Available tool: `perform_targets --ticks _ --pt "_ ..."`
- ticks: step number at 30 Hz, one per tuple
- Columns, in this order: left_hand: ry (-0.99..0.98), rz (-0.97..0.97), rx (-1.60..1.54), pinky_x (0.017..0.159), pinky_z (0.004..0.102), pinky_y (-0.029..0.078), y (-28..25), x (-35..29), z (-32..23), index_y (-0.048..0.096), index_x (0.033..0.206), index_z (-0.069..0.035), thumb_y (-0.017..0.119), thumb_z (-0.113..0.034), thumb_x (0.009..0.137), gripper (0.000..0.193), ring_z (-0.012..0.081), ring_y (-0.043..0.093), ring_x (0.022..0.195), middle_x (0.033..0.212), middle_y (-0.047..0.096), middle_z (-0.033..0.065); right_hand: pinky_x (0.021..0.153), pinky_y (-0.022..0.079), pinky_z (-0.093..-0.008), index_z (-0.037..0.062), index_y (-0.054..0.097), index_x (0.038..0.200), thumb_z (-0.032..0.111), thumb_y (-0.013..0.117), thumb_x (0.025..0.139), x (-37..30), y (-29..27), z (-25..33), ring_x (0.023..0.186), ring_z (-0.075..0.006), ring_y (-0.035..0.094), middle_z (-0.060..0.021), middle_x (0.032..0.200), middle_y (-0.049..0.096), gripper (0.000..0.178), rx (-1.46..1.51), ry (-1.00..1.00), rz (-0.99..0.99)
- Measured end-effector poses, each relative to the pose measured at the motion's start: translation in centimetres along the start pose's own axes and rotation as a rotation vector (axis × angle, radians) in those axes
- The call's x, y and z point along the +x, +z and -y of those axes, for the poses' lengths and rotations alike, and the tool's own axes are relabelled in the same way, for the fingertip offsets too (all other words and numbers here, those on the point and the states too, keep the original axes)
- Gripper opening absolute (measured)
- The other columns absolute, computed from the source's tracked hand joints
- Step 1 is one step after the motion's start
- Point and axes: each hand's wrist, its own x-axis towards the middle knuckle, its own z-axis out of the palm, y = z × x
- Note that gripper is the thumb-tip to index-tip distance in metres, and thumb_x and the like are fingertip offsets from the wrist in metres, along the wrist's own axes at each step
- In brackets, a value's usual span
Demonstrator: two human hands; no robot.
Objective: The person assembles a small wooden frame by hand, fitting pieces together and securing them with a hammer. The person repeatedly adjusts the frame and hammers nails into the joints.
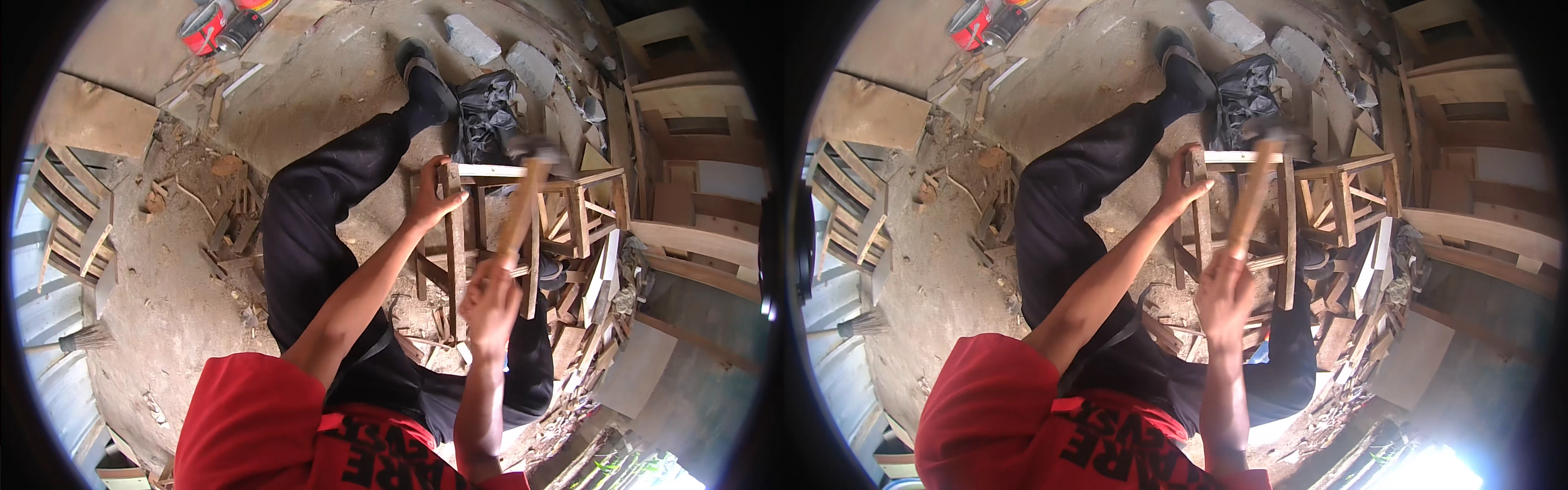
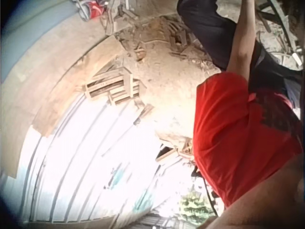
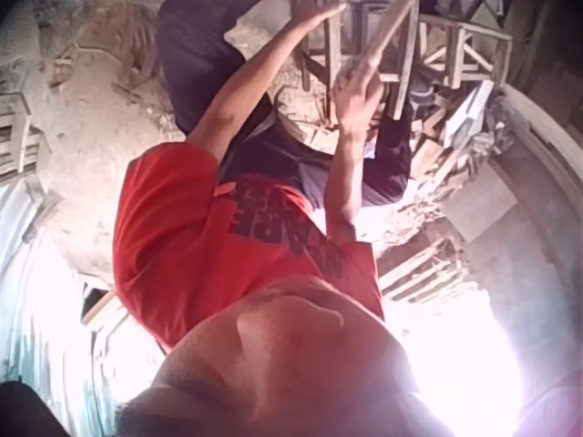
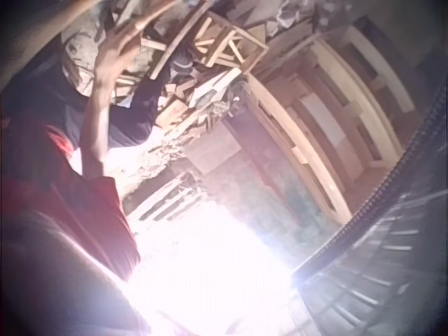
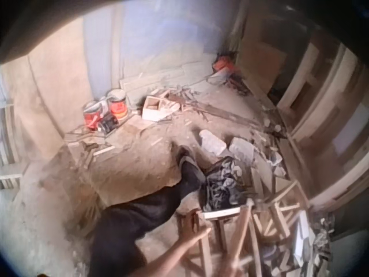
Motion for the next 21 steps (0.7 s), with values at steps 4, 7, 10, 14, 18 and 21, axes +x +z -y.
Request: perform_targets --ticks 4,7,10,14,18,21 --pt "-0.014 -0.006 -0.011 0.109 0.0403 0.033 -0.1 0.2 -0.2 0.033 0.144 -0.007 0.082 -0.021 0.076 0.085 0.0261 0.041 0.128 0.136 0.042 0.0126 0.034 0.021 -0.022 0.0098 0.048 0.088 0.066 0.03 0.1 -1.1 -0.3 3.5 0.041 -0.0053 0.032 0.003 0.055 0.035 0.06 0.281 -0.481 -0.069" --pt "-0.008 -0.013 0.013 0.111 0.0398 0.032 0.5 0.2 -0.5 0.033 0.144 -0.006 0.081 -0.018 0.075 0.085 0.0259 0.04 0.131 0.138 0.041 0.0127 0.036 0.027 -0.0241 0.0098 0.047 0.089 0.067 0.032 0.099 -0.2 0.2 -2.3 0.046 -0.0058 0.039 0.0002 0.061 0.044 0.06 0.089 -0.643 -0.151" --pt "0.057 -0.03 0.107 0.113 0.0387 0.029 0.6 0.1 -0.8 0.034 0.144 -0.005 0.077 -0.012 0.073 0.083 0.0255 0.037 0.135 0.141 0.041 0.013 0.036 0.03 -0.0265 0.0083 0.05 0.089 0.062 0.033 0.102 0.8 1.4 -7.3 0.044 -0.0074 0.039 0.0009 0.058 0.042 0.057 -0.27 -0.144 -0.063" --pt "0.039 -0.052 0.193 0.115 0.0414 0.026 -0.1 0.0 -0.1 0.033 0.144 -0.005 0.082 -0.026 0.073 0.089 0.0289 0.034 0.137 0.142 0.038 0.0149 0.036 0.028 -0.0231 0.0067 0.049 0.083 0.059 0.034 0.103 -0.9 2.4 -4.8 0.041 -0.0062 0.035 0.0035 0.053 0.036 0.058 0.132 0.279 0.005" --pt "0.012 -0.067 0.164 0.116 0.0418 0.026 0.1 0.0 -0.3 0.033 0.144 -0.005 0.084 -0.029 0.073 0.091 0.0296 0.033 0.138 0.142 0.037 0.0158 0.041 0.024 -0.0217 0.008 0.044 0.083 0.057 0.034 0.104 -1.6 2.0 -3.7 0.045 -0.0035 0.031 0.0047 0.059 0.036 0.054 0.164 0.04 0.008" --pt "0.001 -0.118 0.151 0.115 0.0421 0.027 0.3 0.0 -0.5 0.032 0.144 -0.005 0.084 -0.031 0.073 0.092 0.0305 0.034 0.138 0.142 0.037 0.0164 0.041 0.022 -0.0229 0.0092 0.042 0.077 0.055 0.033 0.105 -1.3 2.9 -4.4 0.045 -0.0037 0.031 0.0055 0.057 0.034 0.054 0.055 0.012 -0.005"
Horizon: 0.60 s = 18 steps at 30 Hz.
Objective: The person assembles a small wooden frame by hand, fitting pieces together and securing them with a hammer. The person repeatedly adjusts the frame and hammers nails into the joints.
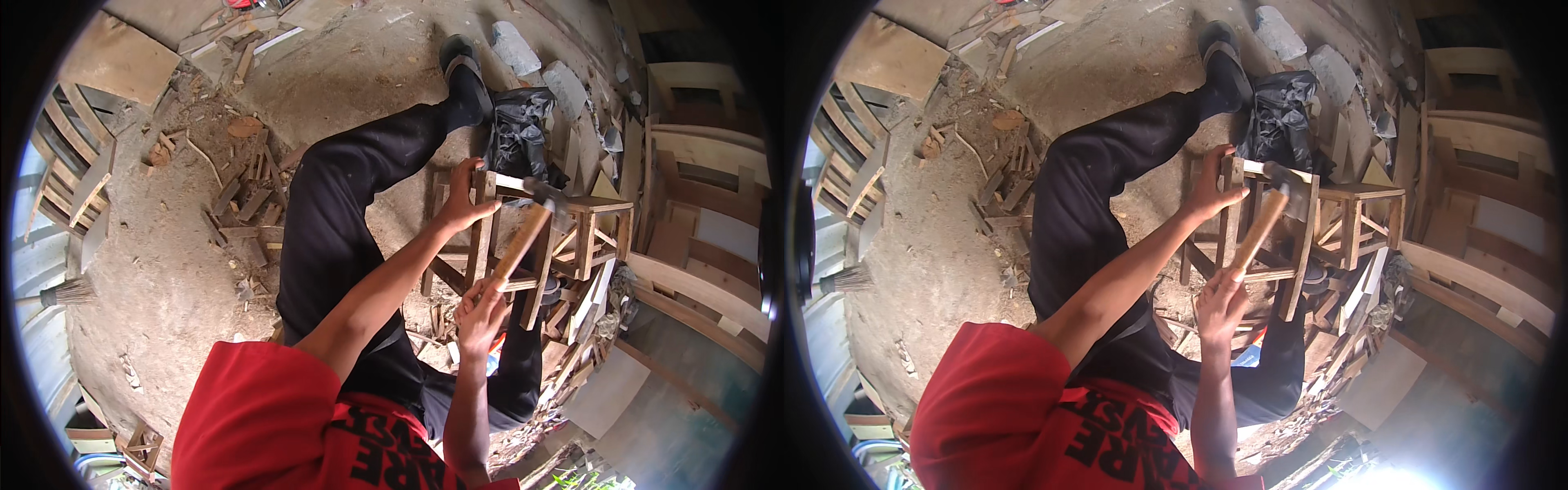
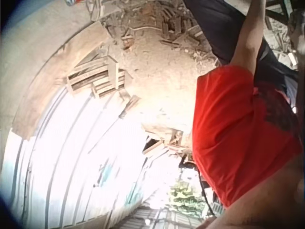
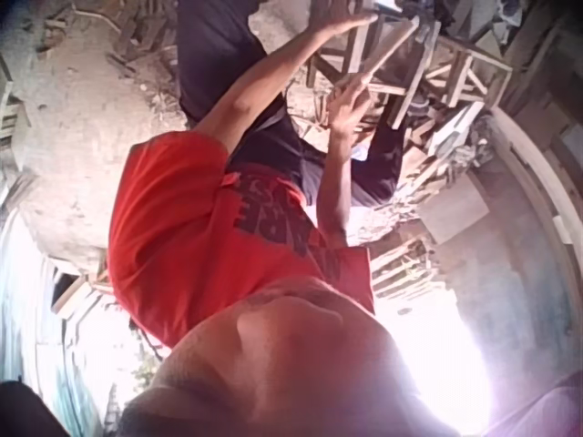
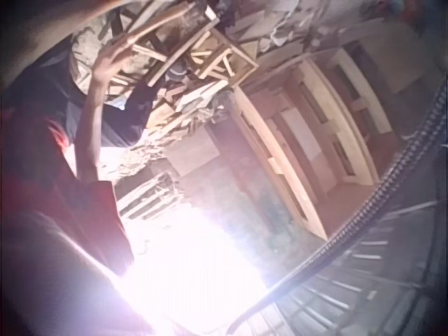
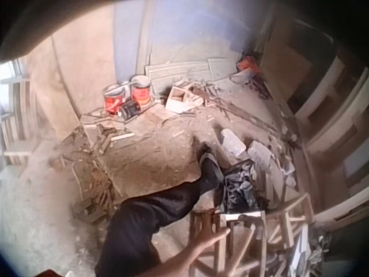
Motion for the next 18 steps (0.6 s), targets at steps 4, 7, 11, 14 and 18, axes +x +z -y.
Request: perform_targets --ticks 4,7,11,14,18 --pt "-0.225 -0.165 0.179 0.112 0.043 0.03 1.3 -2.1 -2.8 0.031 0.143 0.0 0.086 -0.038 0.073 0.097 0.0316 0.037 0.134 0.14 0.038 0.0198 0.041 0.03 -0.028 0.0044 0.047 0.072 0.056 0.031 0.105 1.1 -0.2 -0.6 0.042 -0.0078 0.038 0.0029 0.051 0.035 0.063 -0.313 0.152 0.009" --pt "-0.223 -0.323 0.261 0.105 0.0419 0.036 1.3 -3.3 -4.4 0.035 0.13 0.008 0.088 -0.041 0.071 0.094 0.0322 0.044 0.119 0.125 0.042 0.0224 0.041 0.028 -0.0229 0.0048 0.047 0.075 0.059 0.031 0.103 -0.3 0.2 1.8 0.045 -0.0051 0.035 0.0038 0.055 0.037 0.063 -0.114 0.092 0.015" --pt "-0.48 -0.247 -0.038 0.088 0.0358 0.048 1.7 -4.0 -6.2 0.041 0.119 0.004 0.082 -0.045 0.08 0.074 0.0222 0.057 0.1 0.111 0.055 0.0175 0.042 0.024 -0.0211 0.0047 0.047 0.084 0.059 0.033 0.103 -1.6 -1.0 4.1 0.047 -0.0039 0.032 0.0045 0.059 0.037 0.059 0.146 -0.078 0.021" --pt "-0.553 -0.034 -0.263 0.087 0.034 0.05 1.9 -5.0 -6.7 0.044 0.126 0.003 0.078 -0.041 0.085 0.069 0.0215 0.062 0.099 0.11 0.061 0.0152 0.041 0.024 -0.0205 0.0044 0.047 0.09 0.054 0.035 0.104 -2.0 -2.3 4.1 0.046 -0.0035 0.031 0.0038 0.061 0.039 0.053 0.214 -0.07 0.014" --pt "-0.695 0.062 -0.358 0.09 0.0357 0.05 1.1 -6.4 -5.8 0.047 0.127 0.003 0.076 -0.037 0.087 0.063 0.0208 0.064 0.105 0.113 0.063 0.0136 0.038 0.028 -0.0211 0.006 0.047 0.085 0.048 0.039 0.106 -2.9 -3.7 0.4 0.045 -0.0034 0.033 0.0047 0.059 0.037 0.047 0.193 0.051 0.034"
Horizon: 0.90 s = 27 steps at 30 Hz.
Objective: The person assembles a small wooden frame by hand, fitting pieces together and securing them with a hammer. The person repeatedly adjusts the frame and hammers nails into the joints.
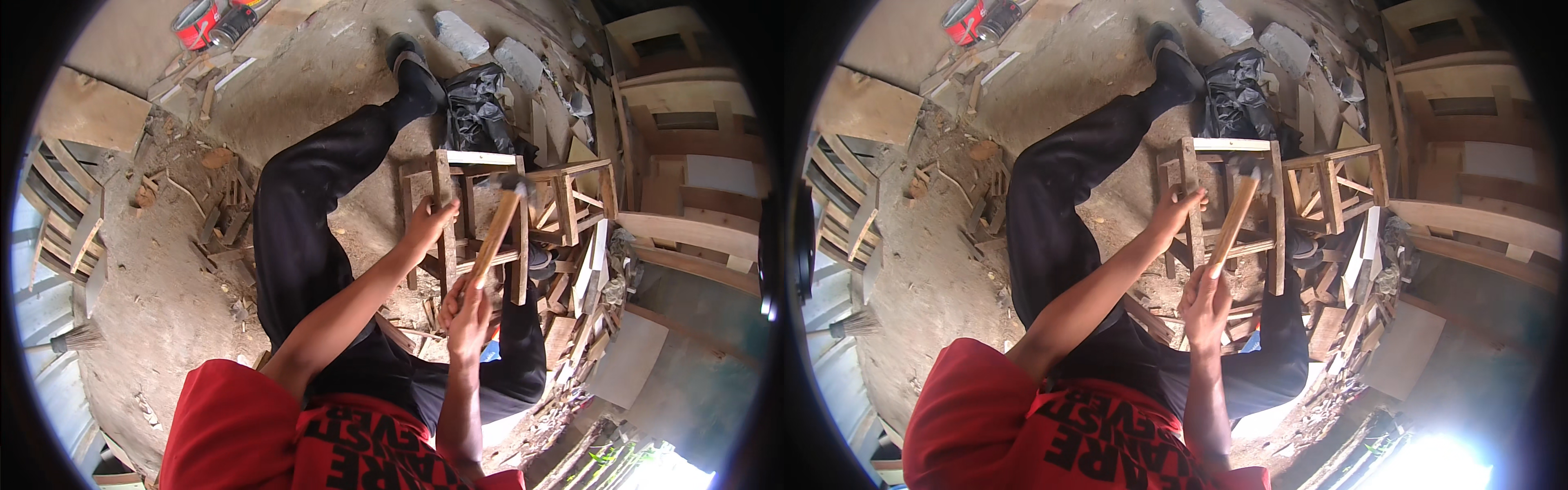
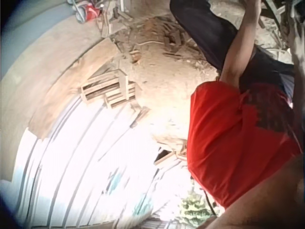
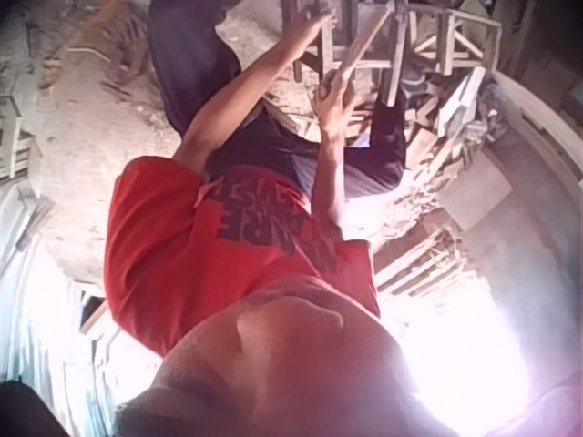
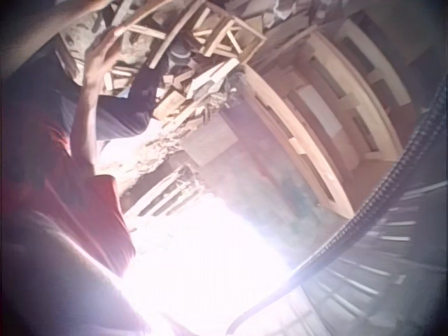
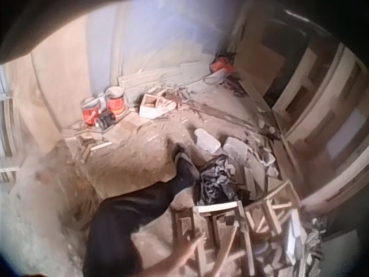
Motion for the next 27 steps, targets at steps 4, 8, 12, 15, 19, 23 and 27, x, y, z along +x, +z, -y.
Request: perform_targets --ticks 4,8,12,15,19,23,27 --pt "-0.236 -0.013 -0.245 0.092 0.0392 0.05 0.1 -0.2 -2.1 0.051 0.125 -0.001 0.034 -0.058 0.102 0.064 0.0223 0.065 0.102 0.113 0.063 0.0131 0.037 0.03 -0.0218 0.0088 0.042 0.083 0.048 0.036 0.106 -2.1 -0.2 -5.0 0.044 -0.0035 0.031 0.0058 0.058 0.033 0.046 0.093 0.104 -0.042" --pt "-0.206 0.0 -0.2 0.075 0.0434 0.053 0.0 2.9 -0.7 0.055 0.123 -0.008 0.024 -0.054 0.104 0.059 0.0221 0.065 0.085 0.096 0.064 0.0095 0.036 0.036 -0.0246 0.0047 0.043 0.087 0.05 0.035 0.105 -3.0 1.4 -6.3 0.041 -0.0072 0.035 0.0021 0.059 0.036 0.05 0.031 0.091 0.039" --pt "-0.125 -0.188 -0.366 0.052 0.0323 0.044 2.2 3.5 -0.3 0.055 0.103 -0.013 0.022 -0.043 0.107 0.045 0.0163 0.05 0.053 0.072 0.058 0.0048 0.035 0.035 -0.0243 0.0034 0.045 0.089 0.049 0.035 0.105 -2.4 1.9 -3.9 0.041 -0.0066 0.036 0.0017 0.059 0.037 0.05 0.009 0.081 0.091" --pt "-0.201 -0.115 -0.317 0.053 0.0345 0.049 1.3 3.3 -0.2 0.057 0.095 -0.009 0.024 -0.048 0.106 0.052 0.0173 0.055 0.054 0.068 0.056 0.005 0.033 0.034 -0.0255 0.0028 0.046 0.091 0.055 0.029 0.105 -1.7 2.4 -1.0 0.039 -0.0084 0.036 0.0013 0.057 0.037 0.057 0.01 0.055 0.071" --pt "-0.214 -0.13 -0.296 0.053 0.0334 0.048 1.8 2.5 -1.0 0.055 0.09 -0.009 0.018 -0.051 0.107 0.058 0.0164 0.055 0.056 0.07 0.055 0.0044 0.037 0.03 -0.0243 0.002 0.045 0.075 0.069 0.02 0.099 -1.0 3.3 4.5 0.042 -0.0111 0.041 -0.0012 0.053 0.038 0.075 -0.044 -0.339 -0.043" --pt "-0.316 -0.106 -0.332 0.055 0.0334 0.048 1.6 2.4 -1.0 0.058 0.092 -0.01 0.023 -0.052 0.106 0.057 0.0159 0.055 0.059 0.072 0.057 0.0051 0.039 0.03 -0.0251 0.0003 0.049 0.078 0.059 0.025 0.102 1.6 3.8 2.8 0.046 -0.0129 0.044 -0.006 0.063 0.049 0.068 0.019 -0.611 -0.091" --pt "-0.276 -0.156 -0.372 0.055 0.033 0.048 2.6 2.8 -1.4 0.058 0.089 -0.008 0.024 -0.054 0.106 0.06 0.016 0.055 0.058 0.069 0.056 0.0056 0.036 0.028 -0.0271 0.0065 0.043 0.073 0.047 0.029 0.107 4.3 1.2 -4.1 0.042 -0.0102 0.038 -0.0001 0.058 0.041 0.055 -0.355 0.025 -0.046"
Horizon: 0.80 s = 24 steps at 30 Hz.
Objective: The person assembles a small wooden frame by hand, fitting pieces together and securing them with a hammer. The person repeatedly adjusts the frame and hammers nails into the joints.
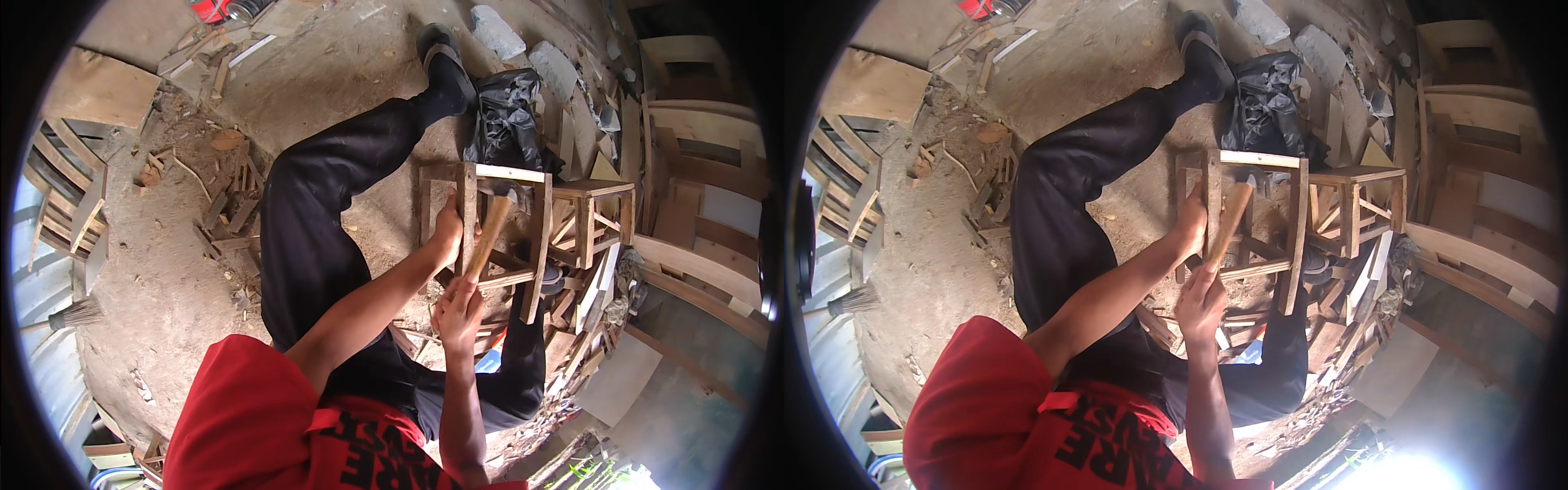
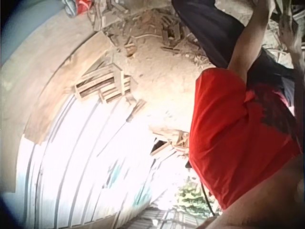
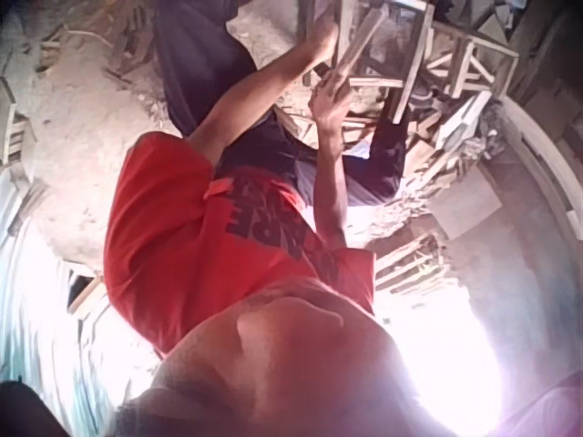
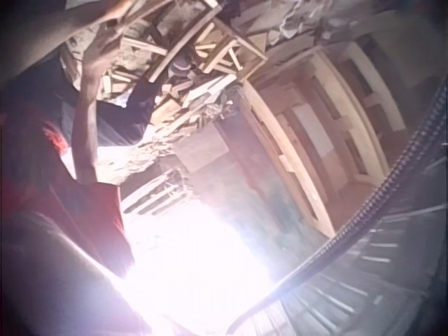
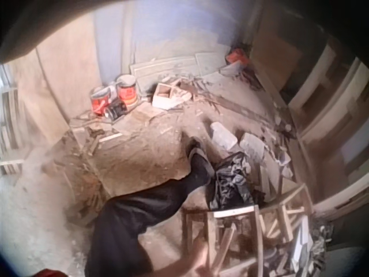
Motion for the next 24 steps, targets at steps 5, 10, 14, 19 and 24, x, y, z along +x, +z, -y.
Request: perform_targets --ticks 5,10,14,19,24 --pt "-0.049 0.036 -0.022 0.053 0.0337 0.048 -0.9 0.6 0.1 0.056 0.091 -0.008 0.025 -0.055 0.105 0.058 0.016 0.054 0.056 0.068 0.054 0.0053 0.034 0.025 -0.0222 0.007 0.042 0.078 0.053 0.033 0.105 -2.0 0.7 4.3 0.04 -0.0044 0.031 0.0035 0.056 0.035 0.054 0.212 0.109 -0.101" --pt "-0.044 0.011 -0.027 0.05 0.035 0.049 -0.4 0.5 0.3 0.054 0.087 -0.008 0.022 -0.057 0.104 0.061 0.0179 0.055 0.052 0.064 0.054 0.0067 0.037 0.025 -0.0206 0.0072 0.043 0.079 0.054 0.034 0.104 -2.0 1.1 2.9 0.043 -0.0038 0.029 0.0046 0.057 0.034 0.054 0.18 -0.034 -0.05" --pt "0.035 -0.067 -0.014 0.048 0.0377 0.049 -0.3 1.9 1.3 0.055 0.088 -0.007 0.021 -0.056 0.105 0.062 0.0205 0.055 0.05 0.063 0.055 0.0089 0.039 0.031 -0.0225 0.0034 0.05 0.09 0.049 0.042 0.104 -0.9 1.0 3.3 0.046 -0.0044 0.038 0.0031 0.061 0.042 0.049 0.102 0.211 0.074" --pt "-0.046 0.008 -0.03 0.046 0.0394 0.048 -0.8 1.0 0.2 0.053 0.095 -0.006 0.021 -0.055 0.105 0.059 0.0223 0.055 0.05 0.063 0.055 0.0114 0.03 0.026 -0.0233 0.0072 0.05 0.091 0.065 0.028 0.101 -1.4 -0.3 10.8 0.035 -0.007 0.032 0.0012 0.052 0.039 0.063 0.204 -0.227 -0.237" --pt "-0.028 0.018 -0.022 0.046 0.0394 0.049 -0.5 1.4 1.0 0.053 0.094 -0.006 0.022 -0.056 0.105 0.06 0.0237 0.055 0.048 0.062 0.055 0.012 0.032 0.029 -0.0256 0.0088 0.047 0.087 0.061 0.032 0.102 0.9 -0.7 7.2 0.038 -0.0092 0.037 -0.0022 0.056 0.04 0.056 0.204 -0.815 -0.292"
